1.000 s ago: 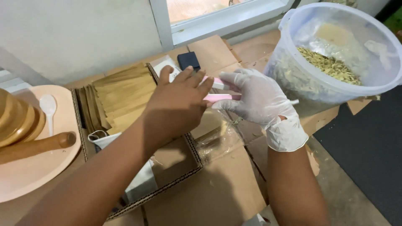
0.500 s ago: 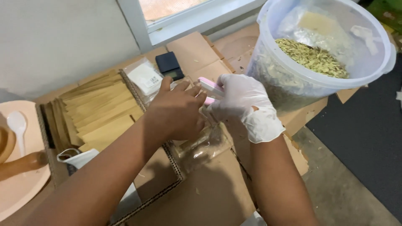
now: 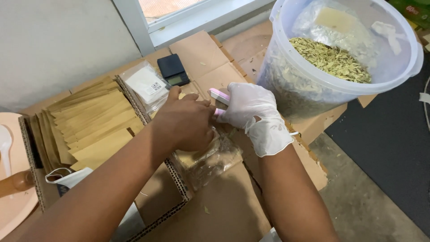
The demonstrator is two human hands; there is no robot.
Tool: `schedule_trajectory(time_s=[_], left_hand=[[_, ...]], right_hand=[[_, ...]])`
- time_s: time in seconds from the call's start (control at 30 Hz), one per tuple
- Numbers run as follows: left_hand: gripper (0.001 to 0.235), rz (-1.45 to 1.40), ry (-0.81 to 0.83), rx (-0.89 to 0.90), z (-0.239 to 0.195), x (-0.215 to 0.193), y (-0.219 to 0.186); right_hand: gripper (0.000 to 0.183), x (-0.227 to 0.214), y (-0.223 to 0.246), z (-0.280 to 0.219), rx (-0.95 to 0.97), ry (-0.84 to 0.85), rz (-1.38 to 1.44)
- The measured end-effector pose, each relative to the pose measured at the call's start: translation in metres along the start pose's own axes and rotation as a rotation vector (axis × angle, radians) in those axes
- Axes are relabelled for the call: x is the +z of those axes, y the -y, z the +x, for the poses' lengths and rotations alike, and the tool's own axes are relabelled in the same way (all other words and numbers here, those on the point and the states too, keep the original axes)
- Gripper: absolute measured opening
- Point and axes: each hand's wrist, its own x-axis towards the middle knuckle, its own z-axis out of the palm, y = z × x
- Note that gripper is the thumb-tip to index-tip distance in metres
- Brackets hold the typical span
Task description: Sealing small white packets with a handheld heat sealer and placing them into brown paper bags as part of a packaging process.
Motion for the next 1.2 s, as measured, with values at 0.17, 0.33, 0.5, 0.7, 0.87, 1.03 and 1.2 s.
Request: schedule_trajectory(time_s=[0.17, 0.33, 0.5, 0.7, 0.87, 1.03, 1.2], left_hand=[[0.058, 0.019, -0.029, 0.013, -0.001, 0.001, 0.003], [0.056, 0.026, -0.051, 0.019, -0.001, 0.003, 0.009], [0.062, 0.054, -0.157, -0.027, -0.018, 0.0, 0.011], [0.068, -0.005, -0.158, -0.11, -0.04, -0.003, 0.022], [0.074, -0.115, -0.189, -0.168, -0.091, -0.01, 0.04], [0.085, -0.271, -0.259, -0.263, -0.163, 0.006, 0.063], [0.091, -0.393, -0.493, -0.366, -0.202, 0.063, 0.091]], right_hand=[[0.061, -0.004, 0.003, -0.002, -0.013, -0.004, -0.005], [0.069, -0.001, 0.003, -0.007, -0.088, -0.077, -0.009], [0.056, 0.01, -0.003, -0.004, -0.345, -0.232, 0.113], [0.053, 0.025, 0.003, 0.003, -0.529, -0.428, 0.189], [0.04, 0.043, 0.025, -0.007, -0.736, -0.599, 0.307], [0.032, 0.052, 0.056, -0.03, -1.054, -0.747, 0.327], [0.042, 0.06, 0.084, -0.04, -1.138, -0.721, 0.21]])
